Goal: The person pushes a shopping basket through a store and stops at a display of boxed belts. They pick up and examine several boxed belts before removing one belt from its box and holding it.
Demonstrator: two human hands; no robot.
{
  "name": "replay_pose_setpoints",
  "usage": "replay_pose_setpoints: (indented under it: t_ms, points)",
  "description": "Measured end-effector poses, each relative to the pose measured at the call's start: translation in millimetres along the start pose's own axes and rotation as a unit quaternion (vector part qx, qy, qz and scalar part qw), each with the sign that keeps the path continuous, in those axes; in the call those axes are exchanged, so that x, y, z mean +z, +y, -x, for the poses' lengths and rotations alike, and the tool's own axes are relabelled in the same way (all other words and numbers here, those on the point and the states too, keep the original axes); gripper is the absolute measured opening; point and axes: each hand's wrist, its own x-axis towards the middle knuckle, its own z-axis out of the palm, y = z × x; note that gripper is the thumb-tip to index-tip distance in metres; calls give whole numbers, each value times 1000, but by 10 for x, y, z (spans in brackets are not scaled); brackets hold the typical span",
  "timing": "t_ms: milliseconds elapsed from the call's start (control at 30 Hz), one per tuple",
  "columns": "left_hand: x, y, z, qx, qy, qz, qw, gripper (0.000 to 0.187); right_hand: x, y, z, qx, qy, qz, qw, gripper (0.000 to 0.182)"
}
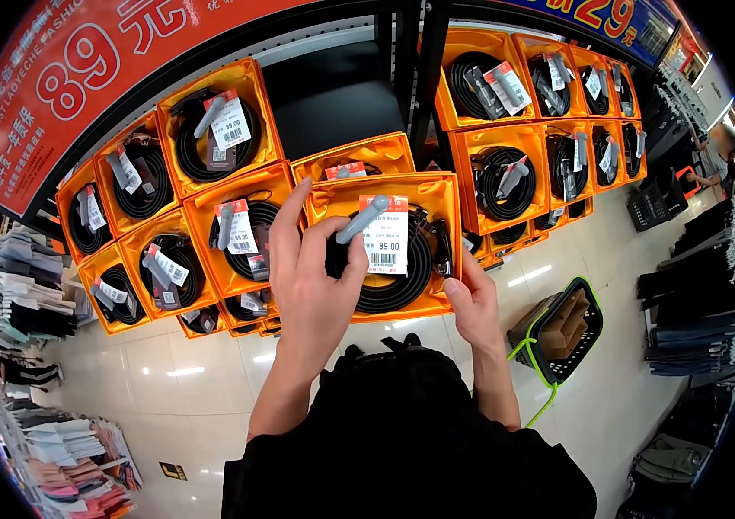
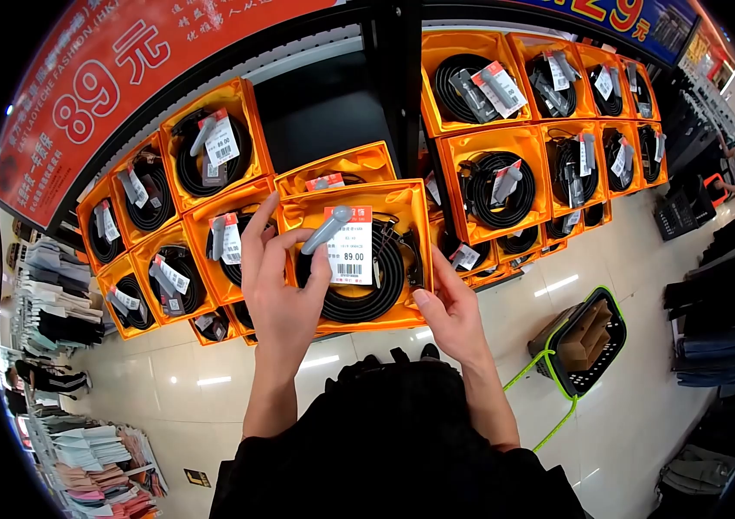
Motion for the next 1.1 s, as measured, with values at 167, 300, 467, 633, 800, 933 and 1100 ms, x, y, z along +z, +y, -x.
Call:
replay_pose_setpoints:
  t_ms: [167, 300, 467, 633, 800, 933, 1100]
  points:
    - [-16, -30, 73, 35, -37, -36, 998, 32, 23, 8, -3, 13, 2, -21, 1000, 60]
    - [-114, -36, 161, -12, -60, 15, 998, 45, -5, 20, -26, 14, 1, -10, 1000, 61]
    - [-325, -123, 378, -225, -117, 186, 949, 69, -18, -90, -133, 7, -3, -64, 998, 57]
    - [-332, -145, 175, -254, -97, 371, 888, 62, 110, -414, -393, -11, -45, 9, 999, 54]
    - [-389, -269, -130, -274, -75, 342, 896, 59, 294, -681, -767, 62, -47, 16, 997, 49]
    - [-492, -313, -455, -241, -108, 265, 928, 66, 488, -913, -1127, 78, -12, -2, 997, 49]
    - [-456, -366, -611, -164, -92, 209, 960, 66, 559, -996, -1489, 65, 14, -4, 998, 51]
